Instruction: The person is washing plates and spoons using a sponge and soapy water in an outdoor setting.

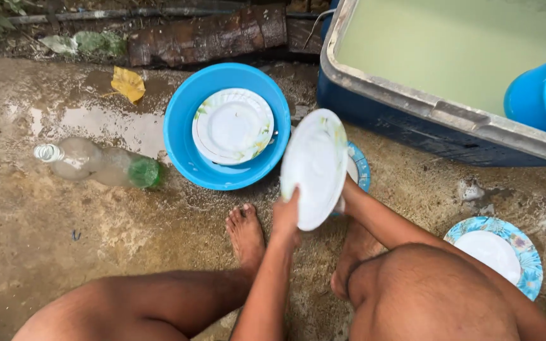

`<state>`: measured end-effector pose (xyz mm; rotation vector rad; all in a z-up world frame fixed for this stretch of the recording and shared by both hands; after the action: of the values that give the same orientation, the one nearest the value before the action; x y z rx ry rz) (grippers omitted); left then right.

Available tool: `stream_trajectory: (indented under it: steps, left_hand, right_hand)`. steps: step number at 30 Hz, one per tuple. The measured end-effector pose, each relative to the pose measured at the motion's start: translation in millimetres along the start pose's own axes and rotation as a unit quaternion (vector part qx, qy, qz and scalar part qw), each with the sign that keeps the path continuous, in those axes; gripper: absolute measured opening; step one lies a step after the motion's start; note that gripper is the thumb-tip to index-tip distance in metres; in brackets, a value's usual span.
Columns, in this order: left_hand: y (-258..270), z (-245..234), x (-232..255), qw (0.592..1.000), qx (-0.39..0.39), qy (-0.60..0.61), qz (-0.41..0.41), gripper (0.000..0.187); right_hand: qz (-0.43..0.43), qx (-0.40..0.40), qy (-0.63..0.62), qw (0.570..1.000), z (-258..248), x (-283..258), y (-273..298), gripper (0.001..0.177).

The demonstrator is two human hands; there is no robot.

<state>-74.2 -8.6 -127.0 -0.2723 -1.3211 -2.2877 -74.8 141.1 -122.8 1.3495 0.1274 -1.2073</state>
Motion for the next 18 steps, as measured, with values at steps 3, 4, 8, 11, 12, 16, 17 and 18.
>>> stream_trajectory:
  steps: [3, 4, 8, 11, 12, 16, 17, 18]
  left_hand:
    - [25.6, -18.7, 80.0, 0.96, 0.169, -0.093, 0.203, 0.041]
    - [37.4, -19.7, 106.4, 0.936, 0.203, -0.096, 0.273, 0.044]
    - [15.9, -54.2, 156.3, 0.901, 0.269, -0.06, 0.334, 0.037]
    - [5.7, -53.8, 184.4, 0.912, 0.254, -0.027, 0.321, 0.041]
    - [-10.3, -62.7, 192.7, 0.91, 0.241, -0.039, 0.335, 0.046]
    - [-38.7, -73.0, 209.4, 0.911, 0.241, -0.056, 0.329, 0.057]
    - [-45.9, -81.8, 210.9, 0.913, 0.239, -0.061, 0.326, 0.057]
    - [-53.4, -90.0, 212.7, 0.915, 0.234, -0.072, 0.32, 0.054]
  right_hand:
    - [0.11, 0.021, -0.03, 0.993, -3.1, 15.0, 21.3, 0.047]
    - [0.15, 0.098, 0.067, 0.981, -26.1, 21.9, 22.8, 0.046]
    - [0.04, 0.097, 0.049, 0.993, -112.2, 25.4, 14.0, 0.052]
    - [0.017, 0.156, 0.007, 0.988, -151.8, 31.0, 26.5, 0.052]
    - [-0.028, 0.135, 0.066, 0.988, -148.3, 24.3, 28.4, 0.05]
    - [-0.154, 0.076, 0.234, 0.957, -118.6, 14.2, 35.0, 0.058]
    - [-0.151, 0.081, 0.23, 0.958, -110.5, 8.1, 33.7, 0.058]
    - [-0.25, 0.101, 0.37, 0.889, -92.8, -15.7, 40.0, 0.053]
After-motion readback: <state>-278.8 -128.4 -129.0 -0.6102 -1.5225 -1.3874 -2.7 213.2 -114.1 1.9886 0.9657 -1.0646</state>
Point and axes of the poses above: each hand's wrist, its own y-axis away from the middle knuckle, its own z-axis out of the palm, x = y × z, the point moved 9 cm from there along -y, towards the middle knuckle, and after that the axes turned 8 degrees about y, right-handed, at the moved point
